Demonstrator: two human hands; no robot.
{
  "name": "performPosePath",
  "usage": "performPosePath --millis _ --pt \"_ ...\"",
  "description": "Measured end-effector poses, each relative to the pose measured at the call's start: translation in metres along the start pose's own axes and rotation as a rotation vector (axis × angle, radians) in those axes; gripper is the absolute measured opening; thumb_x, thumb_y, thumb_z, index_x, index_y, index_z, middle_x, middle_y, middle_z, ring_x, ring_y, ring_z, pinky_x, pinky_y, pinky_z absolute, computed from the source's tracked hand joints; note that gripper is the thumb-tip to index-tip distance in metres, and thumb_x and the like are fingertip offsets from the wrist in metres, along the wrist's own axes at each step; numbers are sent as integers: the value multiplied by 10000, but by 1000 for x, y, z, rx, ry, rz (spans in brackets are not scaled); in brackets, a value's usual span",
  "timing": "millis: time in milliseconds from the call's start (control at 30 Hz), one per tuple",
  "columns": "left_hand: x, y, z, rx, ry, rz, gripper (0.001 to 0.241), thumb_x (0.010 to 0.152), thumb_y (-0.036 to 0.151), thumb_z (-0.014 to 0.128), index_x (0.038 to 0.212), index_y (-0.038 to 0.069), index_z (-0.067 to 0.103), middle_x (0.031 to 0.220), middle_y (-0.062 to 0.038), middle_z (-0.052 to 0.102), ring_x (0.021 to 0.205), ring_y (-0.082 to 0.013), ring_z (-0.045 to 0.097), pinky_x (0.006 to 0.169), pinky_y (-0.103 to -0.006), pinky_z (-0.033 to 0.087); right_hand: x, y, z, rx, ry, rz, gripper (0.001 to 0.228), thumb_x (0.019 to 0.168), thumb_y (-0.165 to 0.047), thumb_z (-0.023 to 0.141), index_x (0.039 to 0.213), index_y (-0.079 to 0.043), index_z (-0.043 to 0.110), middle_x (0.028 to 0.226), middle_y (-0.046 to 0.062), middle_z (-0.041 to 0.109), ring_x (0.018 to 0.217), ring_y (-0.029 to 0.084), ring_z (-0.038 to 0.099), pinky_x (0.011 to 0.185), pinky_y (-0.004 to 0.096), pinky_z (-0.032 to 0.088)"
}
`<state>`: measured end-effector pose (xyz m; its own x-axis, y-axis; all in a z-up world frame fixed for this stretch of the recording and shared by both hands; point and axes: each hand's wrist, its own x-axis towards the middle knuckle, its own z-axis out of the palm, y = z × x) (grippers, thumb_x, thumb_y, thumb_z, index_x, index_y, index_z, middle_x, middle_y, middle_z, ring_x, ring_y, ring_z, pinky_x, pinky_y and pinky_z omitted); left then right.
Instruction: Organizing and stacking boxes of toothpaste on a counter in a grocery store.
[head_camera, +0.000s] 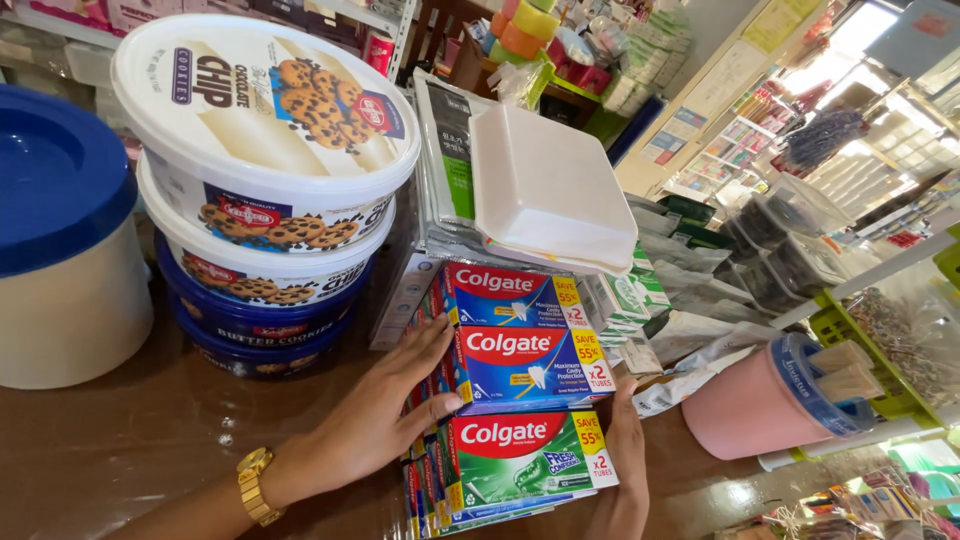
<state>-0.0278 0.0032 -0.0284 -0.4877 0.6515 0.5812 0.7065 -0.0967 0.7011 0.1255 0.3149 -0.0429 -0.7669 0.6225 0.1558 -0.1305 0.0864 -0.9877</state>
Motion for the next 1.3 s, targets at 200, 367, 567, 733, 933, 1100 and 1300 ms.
performPosePath --millis 200,367,567,733,933,1100,1300 --pt "1 5 4 -41 -40 -3 842 988 395 618 1573 -65 223 1675 -267 202 1566 -373 188 1237 -447 188 2 12 -4 164 51 154 761 1016 -619 391 1354 29 600 1096 123 731 835 178 715 687 312 586" --pt "0 4 7 -7 -45 -13 862 999 423 589 1581 -71 190 1680 -274 174 1568 -375 179 1237 -455 177 -1 0 2 158 120 187 729 1011 -597 419 1346 24 602 1101 100 732 830 162 710 669 303 572" --pt "-1 5 6 106 -86 -99 871 991 466 574 1578 -47 187 1673 -250 161 1546 -422 123 1217 -477 165 -3 -9 1 -18 8 106 707 1017 -558 406 1323 43 618 1096 146 750 858 165 726 729 305 584" --pt "-1 10 5 88 -85 -117 878 985 445 593 1588 -27 163 1680 -239 143 1550 -418 96 1208 -486 157 -5 -14 5 -27 6 56 707 1038 -538 425 1352 70 602 1140 151 726 907 148 706 775 289 581" --pt "-2 8 9 124 -37 -64 874 980 407 612 1581 -42 164 1680 -244 153 1556 -407 107 1214 -482 160 -3 -15 6 -79 37 100 717 1025 -565 353 1421 -7 570 1167 134 716 896 158 695 733 299 568" --pt "0 8 9 129 -75 -81 872 980 415 608 1581 -31 159 1683 -230 144 1556 -397 101 1214 -477 151 -7 -16 11 14 40 86 720 1035 -553 372 1433 17 555 1226 131 697 968 150 688 794 296 570" --pt "-2 8 11 96 -50 -58 874 994 417 581 1577 -62 142 1680 -259 141 1558 -395 121 1220 -483 145 -3 5 -6 104 0 109 727 1058 -555 378 1444 38 545 1221 168 682 982 207 670 824 355 549"
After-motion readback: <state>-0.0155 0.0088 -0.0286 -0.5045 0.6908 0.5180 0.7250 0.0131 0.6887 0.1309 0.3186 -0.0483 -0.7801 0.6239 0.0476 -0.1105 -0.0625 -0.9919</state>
